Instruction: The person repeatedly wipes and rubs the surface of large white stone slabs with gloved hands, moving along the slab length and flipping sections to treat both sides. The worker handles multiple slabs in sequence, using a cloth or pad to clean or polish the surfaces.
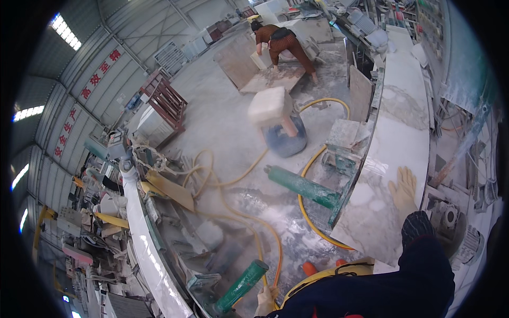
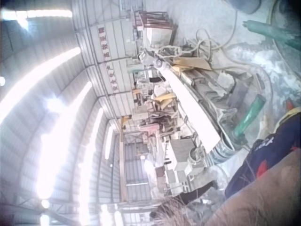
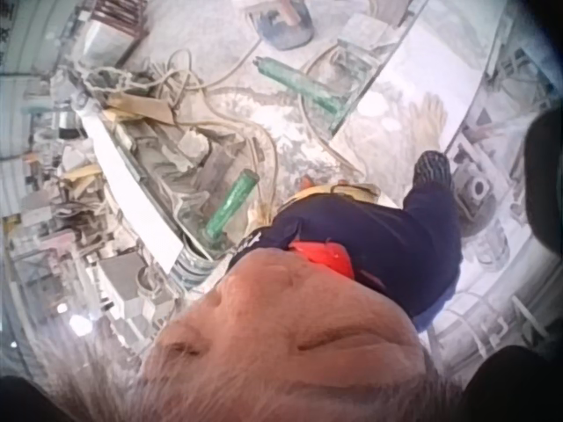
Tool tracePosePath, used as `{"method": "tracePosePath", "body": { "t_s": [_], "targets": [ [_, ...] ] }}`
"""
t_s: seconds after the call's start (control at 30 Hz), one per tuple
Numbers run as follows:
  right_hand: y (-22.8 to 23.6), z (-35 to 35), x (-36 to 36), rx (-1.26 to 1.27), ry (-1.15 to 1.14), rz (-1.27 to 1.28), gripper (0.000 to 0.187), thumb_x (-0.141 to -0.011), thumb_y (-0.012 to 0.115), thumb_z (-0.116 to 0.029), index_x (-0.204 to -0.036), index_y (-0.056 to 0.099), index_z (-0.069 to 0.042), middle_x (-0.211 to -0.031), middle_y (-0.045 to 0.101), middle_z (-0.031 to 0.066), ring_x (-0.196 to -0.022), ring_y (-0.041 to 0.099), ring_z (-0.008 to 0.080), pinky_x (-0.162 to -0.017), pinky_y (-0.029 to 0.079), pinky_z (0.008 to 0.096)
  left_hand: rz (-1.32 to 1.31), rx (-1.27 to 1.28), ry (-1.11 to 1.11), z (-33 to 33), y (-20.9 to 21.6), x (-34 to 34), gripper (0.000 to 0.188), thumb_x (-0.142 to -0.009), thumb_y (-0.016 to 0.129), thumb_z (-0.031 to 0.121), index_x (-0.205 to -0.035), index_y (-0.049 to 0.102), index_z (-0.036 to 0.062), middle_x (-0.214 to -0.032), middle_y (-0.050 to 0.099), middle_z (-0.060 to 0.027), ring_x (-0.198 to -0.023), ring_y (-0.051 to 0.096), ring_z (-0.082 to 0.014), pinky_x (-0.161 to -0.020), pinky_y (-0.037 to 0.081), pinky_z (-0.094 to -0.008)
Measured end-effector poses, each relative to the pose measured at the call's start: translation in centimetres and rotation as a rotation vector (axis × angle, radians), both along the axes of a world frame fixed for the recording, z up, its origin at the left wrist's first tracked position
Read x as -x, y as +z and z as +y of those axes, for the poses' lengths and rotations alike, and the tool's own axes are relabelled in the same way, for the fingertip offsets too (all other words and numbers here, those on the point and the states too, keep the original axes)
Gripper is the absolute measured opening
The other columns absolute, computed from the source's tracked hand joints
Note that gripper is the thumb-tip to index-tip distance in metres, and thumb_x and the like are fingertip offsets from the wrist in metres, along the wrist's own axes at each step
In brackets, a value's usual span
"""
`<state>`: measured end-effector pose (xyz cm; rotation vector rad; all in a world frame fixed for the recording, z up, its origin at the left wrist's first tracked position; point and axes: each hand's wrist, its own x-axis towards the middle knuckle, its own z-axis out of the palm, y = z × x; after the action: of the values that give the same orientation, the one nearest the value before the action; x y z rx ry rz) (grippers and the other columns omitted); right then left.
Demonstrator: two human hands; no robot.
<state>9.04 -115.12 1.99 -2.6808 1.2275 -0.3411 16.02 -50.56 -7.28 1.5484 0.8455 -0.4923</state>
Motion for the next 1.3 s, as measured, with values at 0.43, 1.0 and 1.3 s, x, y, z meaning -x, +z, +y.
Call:
{"method": "tracePosePath", "body": {
  "t_s": [0.43, 1.0, 1.3],
  "targets": [
    [1.2, 0.0, -0.6, 0.009, -0.041, 0.03, 0.071, -0.098, 0.049, -0.044, -0.154, 0.037, -0.002, -0.162, 0.032, 0.0214, -0.153, 0.022, 0.0339, -0.126, 0.01, 0.05, 0.002, 0.225, -0.017, 3.0, -4.2, 0.2, 0.039, -0.102, 0.051, 0.022, -0.13, 0.053, -0.0044, -0.118, 0.068, -0.0253, -0.099, 0.072, -0.038, -0.079, 0.061, -0.0443],
    [-0.4, -1.7, -1.0, 0.034, -0.051, 0.032, 0.075, -0.097, 0.049, -0.049, -0.156, 0.035, -0.005, -0.164, 0.029, 0.0197, -0.155, 0.02, 0.0322, -0.127, 0.007, 0.0489, -0.022, 0.013, 0.047, 2.0, -1.4, 2.2, 0.038, -0.1, 0.054, 0.022, -0.128, 0.054, -0.004, -0.119, 0.068, -0.0261, -0.098, 0.072, -0.0387, -0.078, 0.061, -0.0449],
    [1.2, -2.0, -1.4, -0.02, -0.045, 0.085, 0.071, -0.098, 0.053, -0.042, -0.157, 0.033, -0.007, -0.164, 0.031, 0.0173, -0.154, 0.02, 0.0312, -0.126, 0.008, 0.0473, 0.009, -0.023, 0.133, 1.4, -0.9, 3.4, 0.037, -0.097, 0.059, 0.024, -0.121, 0.055, -0.0038, -0.106, 0.071, -0.022, -0.087, 0.074, -0.0317, -0.071, 0.062, -0.0362]
  ]
}}
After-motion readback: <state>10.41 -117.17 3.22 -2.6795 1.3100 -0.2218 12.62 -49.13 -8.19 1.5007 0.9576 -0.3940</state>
